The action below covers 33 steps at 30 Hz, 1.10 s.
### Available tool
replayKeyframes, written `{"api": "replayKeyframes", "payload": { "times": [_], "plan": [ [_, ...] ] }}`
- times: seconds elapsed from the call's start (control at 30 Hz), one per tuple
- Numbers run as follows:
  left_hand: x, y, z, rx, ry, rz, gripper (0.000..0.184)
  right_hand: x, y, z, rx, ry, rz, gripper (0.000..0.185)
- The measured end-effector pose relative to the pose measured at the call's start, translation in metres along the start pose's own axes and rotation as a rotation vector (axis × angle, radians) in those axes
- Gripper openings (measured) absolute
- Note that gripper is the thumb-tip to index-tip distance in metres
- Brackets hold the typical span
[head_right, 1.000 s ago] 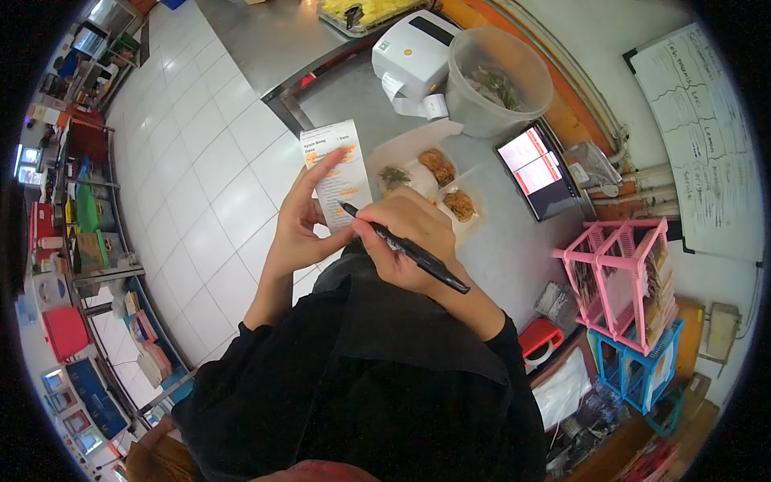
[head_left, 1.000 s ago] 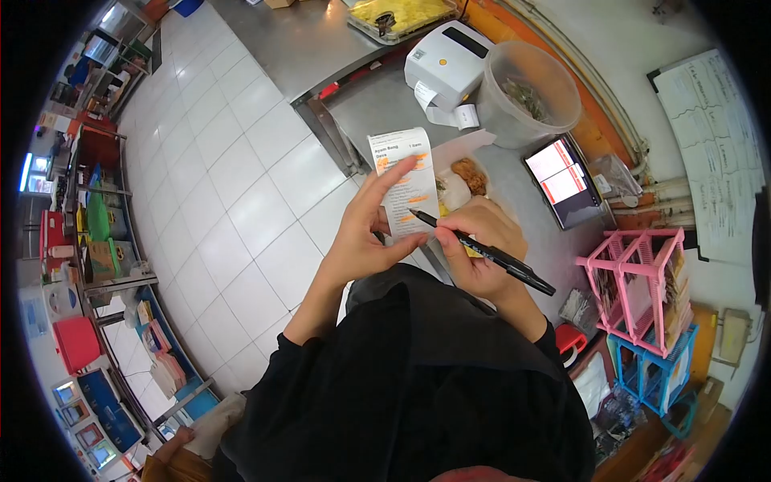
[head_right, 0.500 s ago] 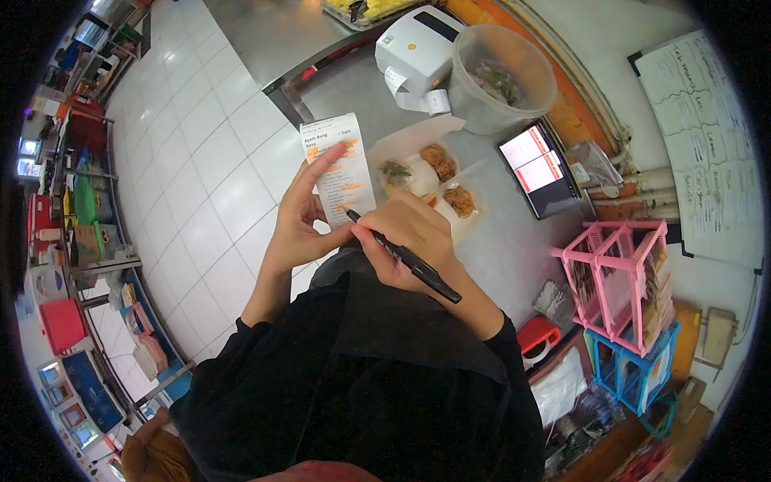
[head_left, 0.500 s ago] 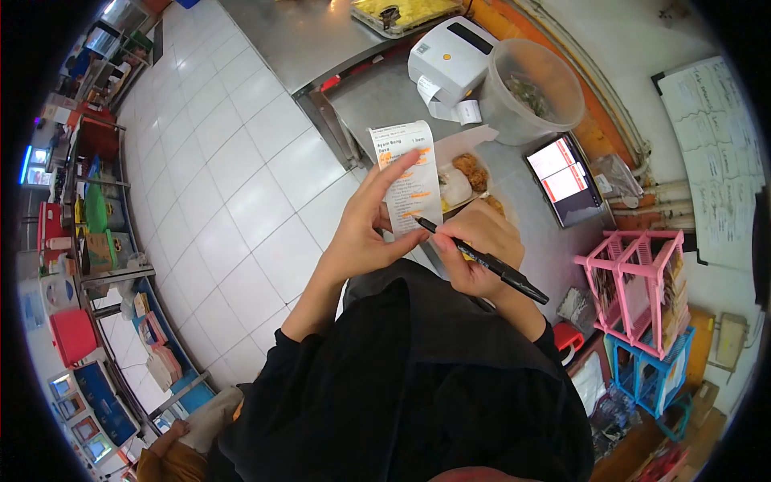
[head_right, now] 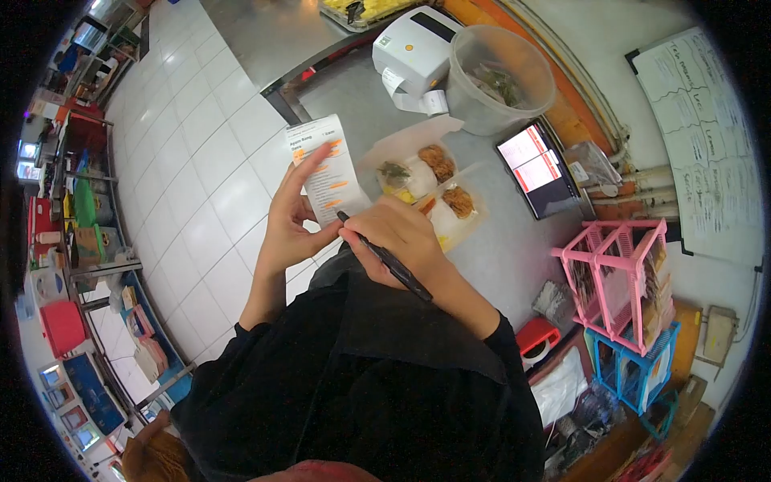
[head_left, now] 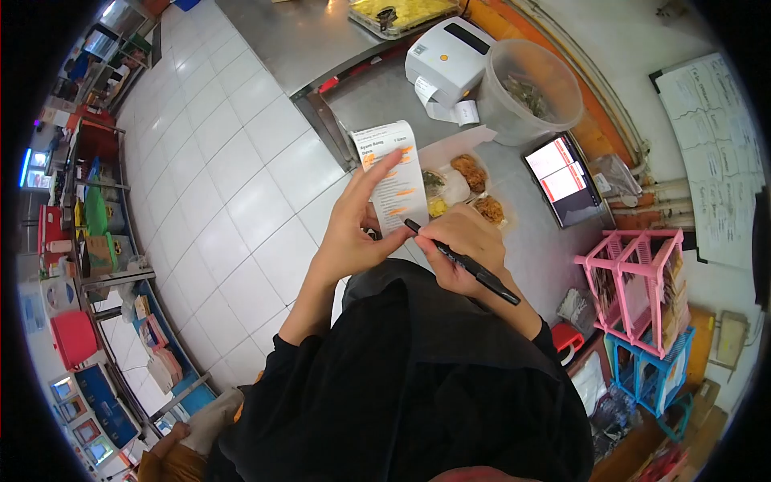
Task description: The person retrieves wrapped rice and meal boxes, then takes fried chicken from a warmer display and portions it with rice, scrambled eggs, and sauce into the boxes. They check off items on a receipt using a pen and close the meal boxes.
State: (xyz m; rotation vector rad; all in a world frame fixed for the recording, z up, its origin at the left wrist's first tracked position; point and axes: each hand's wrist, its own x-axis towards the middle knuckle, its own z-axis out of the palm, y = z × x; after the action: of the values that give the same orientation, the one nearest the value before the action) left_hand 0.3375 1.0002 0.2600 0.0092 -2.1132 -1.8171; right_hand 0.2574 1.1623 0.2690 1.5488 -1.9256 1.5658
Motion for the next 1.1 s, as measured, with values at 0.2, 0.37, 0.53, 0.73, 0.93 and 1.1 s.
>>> {"api": "replayKeyframes", "payload": {
  "times": [0.2, 0.37, 0.53, 0.73, 0.93, 1.1],
  "plan": [
    [-0.003, -0.008, -0.005, 0.007, 0.107, 0.033, 0.080, -0.003, 0.015, -0.029, -0.010, 0.308, 0.039, 0.007],
    [-0.007, -0.010, -0.016, -0.044, 0.140, -0.104, 0.072, -0.004, 0.023, -0.046, 0.120, 0.489, 0.094, 0.017],
    [-0.007, -0.019, -0.019, 0.052, 0.064, -0.030, 0.057, -0.011, 0.029, -0.048, 0.067, 0.462, 0.121, 0.017],
    [-0.005, -0.010, -0.012, 0.060, 0.031, -0.061, 0.057, -0.021, 0.023, -0.014, 0.198, 0.175, 0.163, 0.010],
    [-0.005, -0.005, -0.011, 0.068, 0.024, -0.091, 0.063, -0.012, 0.018, 0.016, 0.164, 0.049, 0.044, 0.011],
    [-0.006, -0.002, -0.012, 0.080, 0.015, -0.125, 0.064, -0.009, 0.019, 0.024, 0.121, 0.049, -0.040, 0.012]
  ]
}}
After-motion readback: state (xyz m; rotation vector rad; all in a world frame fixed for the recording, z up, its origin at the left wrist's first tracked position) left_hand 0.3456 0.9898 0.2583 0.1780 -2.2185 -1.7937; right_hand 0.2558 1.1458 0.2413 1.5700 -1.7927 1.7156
